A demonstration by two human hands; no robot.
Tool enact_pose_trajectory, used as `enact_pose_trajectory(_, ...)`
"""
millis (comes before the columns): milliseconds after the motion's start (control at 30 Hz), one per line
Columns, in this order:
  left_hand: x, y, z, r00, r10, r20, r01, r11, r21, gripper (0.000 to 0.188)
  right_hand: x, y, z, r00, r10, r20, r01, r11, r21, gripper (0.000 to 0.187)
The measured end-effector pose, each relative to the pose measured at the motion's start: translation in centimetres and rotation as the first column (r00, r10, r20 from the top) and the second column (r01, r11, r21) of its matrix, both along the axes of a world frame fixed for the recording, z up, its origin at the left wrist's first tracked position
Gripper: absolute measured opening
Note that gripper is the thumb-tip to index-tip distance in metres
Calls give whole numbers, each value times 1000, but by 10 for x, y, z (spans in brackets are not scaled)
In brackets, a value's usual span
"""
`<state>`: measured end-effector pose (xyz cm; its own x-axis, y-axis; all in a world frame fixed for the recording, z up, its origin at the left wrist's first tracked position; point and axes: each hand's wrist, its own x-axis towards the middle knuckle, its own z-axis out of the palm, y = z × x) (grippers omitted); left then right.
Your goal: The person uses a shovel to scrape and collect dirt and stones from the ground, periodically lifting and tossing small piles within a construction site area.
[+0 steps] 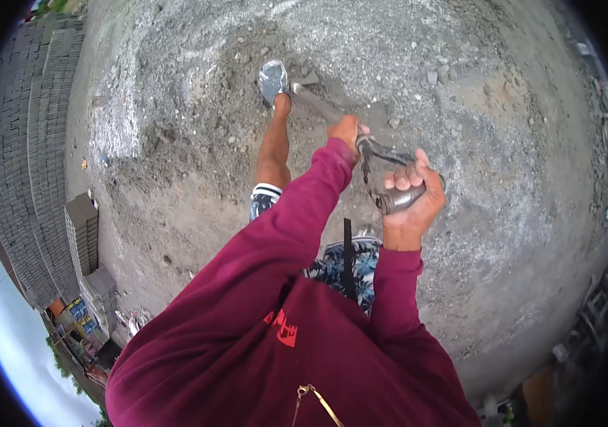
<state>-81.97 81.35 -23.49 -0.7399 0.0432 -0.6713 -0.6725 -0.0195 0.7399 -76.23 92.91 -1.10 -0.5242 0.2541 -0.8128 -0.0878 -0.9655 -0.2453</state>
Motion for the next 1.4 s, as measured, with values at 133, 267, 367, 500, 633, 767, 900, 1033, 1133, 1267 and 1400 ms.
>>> enact_pose_trajectory(133,-51,26,56,840,317,440,-411,901,136,19,0,14,-4,990,138,-27,-138,990,26,52)
enact_pose_trajectory(267,0,40,67,787,372,493,-439,898,24,17,54,20,-6,975,216,-47,-212,974,76,48)
enact_pose_trajectory(367,-6,39,75,748,382,543,-458,889,6,17,41,24,-3,969,230,-91,-217,967,131,49)
enact_pose_trajectory(500,-81,93,62,709,469,526,-567,823,31,16,-24,84,-34,965,213,-155,-192,971,141,47)
enact_pose_trajectory(633,-123,119,44,753,489,440,-580,809,94,12,-54,97,-46,933,300,-200,-251,939,234,38)
enact_pose_trajectory(767,-92,76,39,791,439,427,-500,865,37,12,-36,72,-50,959,240,-148,-223,967,127,39)
enact_pose_trajectory(900,-85,50,56,788,348,509,-430,901,50,9,-33,37,-15,977,182,-114,-165,977,138,40)
enact_pose_trajectory(1033,-129,5,75,798,248,550,-382,913,143,5,-76,-2,-1,970,130,-204,-90,977,194,40)
enact_pose_trajectory(1133,-164,48,43,832,323,451,-410,905,108,4,-97,37,-48,962,38,-270,-1,991,137,42)
enact_pose_trajectory(1267,-111,43,-12,802,359,477,-435,899,56,6,-40,37,-101,959,282,-22,-272,941,203,45)
enact_pose_trajectory(1400,-103,1,-4,811,304,501,-380,924,54,10,-36,-6,-70,972,224,-66,-214,969,126,46)
